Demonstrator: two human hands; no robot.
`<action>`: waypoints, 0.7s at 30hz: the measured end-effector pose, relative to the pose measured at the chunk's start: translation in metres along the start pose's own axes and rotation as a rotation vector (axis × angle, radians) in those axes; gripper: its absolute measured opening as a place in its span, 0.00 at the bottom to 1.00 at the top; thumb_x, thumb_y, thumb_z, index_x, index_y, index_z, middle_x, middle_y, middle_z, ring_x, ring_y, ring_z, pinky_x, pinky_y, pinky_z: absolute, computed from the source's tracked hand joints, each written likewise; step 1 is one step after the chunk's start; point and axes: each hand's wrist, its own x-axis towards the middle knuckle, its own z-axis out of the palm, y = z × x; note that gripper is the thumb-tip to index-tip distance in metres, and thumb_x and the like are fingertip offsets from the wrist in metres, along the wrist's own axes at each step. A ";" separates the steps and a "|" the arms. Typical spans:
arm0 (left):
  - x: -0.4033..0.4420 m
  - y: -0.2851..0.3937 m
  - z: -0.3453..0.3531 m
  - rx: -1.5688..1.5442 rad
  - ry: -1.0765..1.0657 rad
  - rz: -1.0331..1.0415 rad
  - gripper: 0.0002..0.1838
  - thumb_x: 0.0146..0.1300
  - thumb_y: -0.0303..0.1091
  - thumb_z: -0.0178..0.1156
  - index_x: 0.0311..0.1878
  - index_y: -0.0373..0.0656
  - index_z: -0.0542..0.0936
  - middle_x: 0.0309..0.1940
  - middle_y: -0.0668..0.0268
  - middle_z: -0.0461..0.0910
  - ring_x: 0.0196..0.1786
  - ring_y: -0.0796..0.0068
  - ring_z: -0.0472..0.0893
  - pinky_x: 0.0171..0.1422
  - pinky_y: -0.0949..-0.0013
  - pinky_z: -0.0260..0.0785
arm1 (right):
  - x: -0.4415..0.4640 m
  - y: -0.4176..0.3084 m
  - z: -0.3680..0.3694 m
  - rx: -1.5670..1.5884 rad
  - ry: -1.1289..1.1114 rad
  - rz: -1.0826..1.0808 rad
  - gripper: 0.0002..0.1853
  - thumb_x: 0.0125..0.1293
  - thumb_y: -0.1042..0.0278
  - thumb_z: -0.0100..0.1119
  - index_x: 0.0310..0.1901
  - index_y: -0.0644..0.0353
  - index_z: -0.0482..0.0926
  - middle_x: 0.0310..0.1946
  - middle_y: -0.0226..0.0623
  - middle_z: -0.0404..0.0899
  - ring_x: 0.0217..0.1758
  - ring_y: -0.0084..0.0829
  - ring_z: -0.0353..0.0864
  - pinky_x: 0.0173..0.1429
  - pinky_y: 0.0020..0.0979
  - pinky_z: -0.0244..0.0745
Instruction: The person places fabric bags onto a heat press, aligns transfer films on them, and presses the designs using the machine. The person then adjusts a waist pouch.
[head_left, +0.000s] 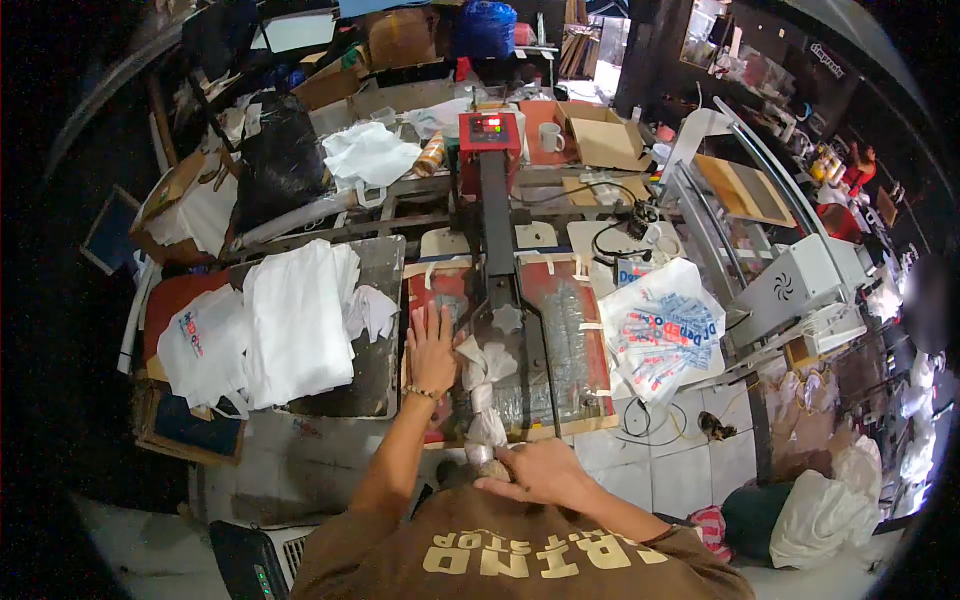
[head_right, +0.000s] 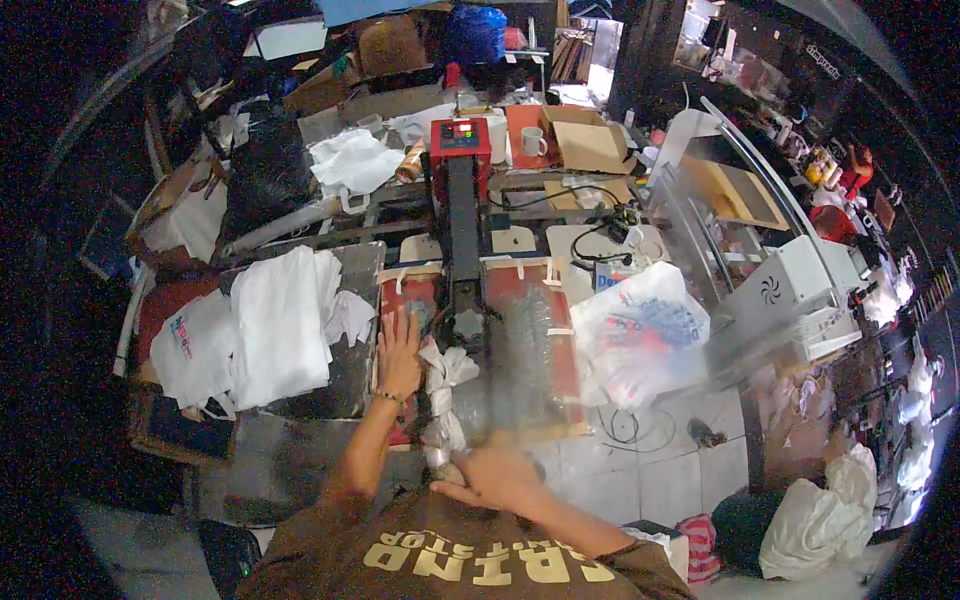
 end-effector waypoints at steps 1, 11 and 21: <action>0.000 0.000 0.000 0.000 0.000 0.000 0.42 0.59 0.26 0.57 0.78 0.40 0.56 0.80 0.50 0.48 0.80 0.37 0.48 0.79 0.38 0.47 | 0.000 -0.001 -0.002 0.008 -0.029 0.027 0.36 0.66 0.27 0.50 0.39 0.59 0.85 0.18 0.46 0.80 0.21 0.48 0.81 0.25 0.45 0.74; 0.001 0.001 -0.002 0.023 0.012 0.006 0.40 0.60 0.28 0.57 0.77 0.39 0.57 0.80 0.50 0.48 0.79 0.37 0.49 0.79 0.39 0.48 | 0.003 0.004 -0.002 0.011 -0.057 -0.021 0.35 0.67 0.27 0.49 0.36 0.59 0.85 0.16 0.46 0.79 0.20 0.49 0.80 0.25 0.45 0.73; -0.001 0.003 -0.005 -0.002 0.037 0.004 0.35 0.64 0.29 0.52 0.76 0.38 0.61 0.80 0.50 0.51 0.79 0.37 0.51 0.78 0.38 0.48 | 0.003 0.007 0.001 0.042 -0.041 -0.031 0.35 0.67 0.27 0.49 0.34 0.58 0.85 0.15 0.45 0.78 0.18 0.48 0.79 0.23 0.45 0.72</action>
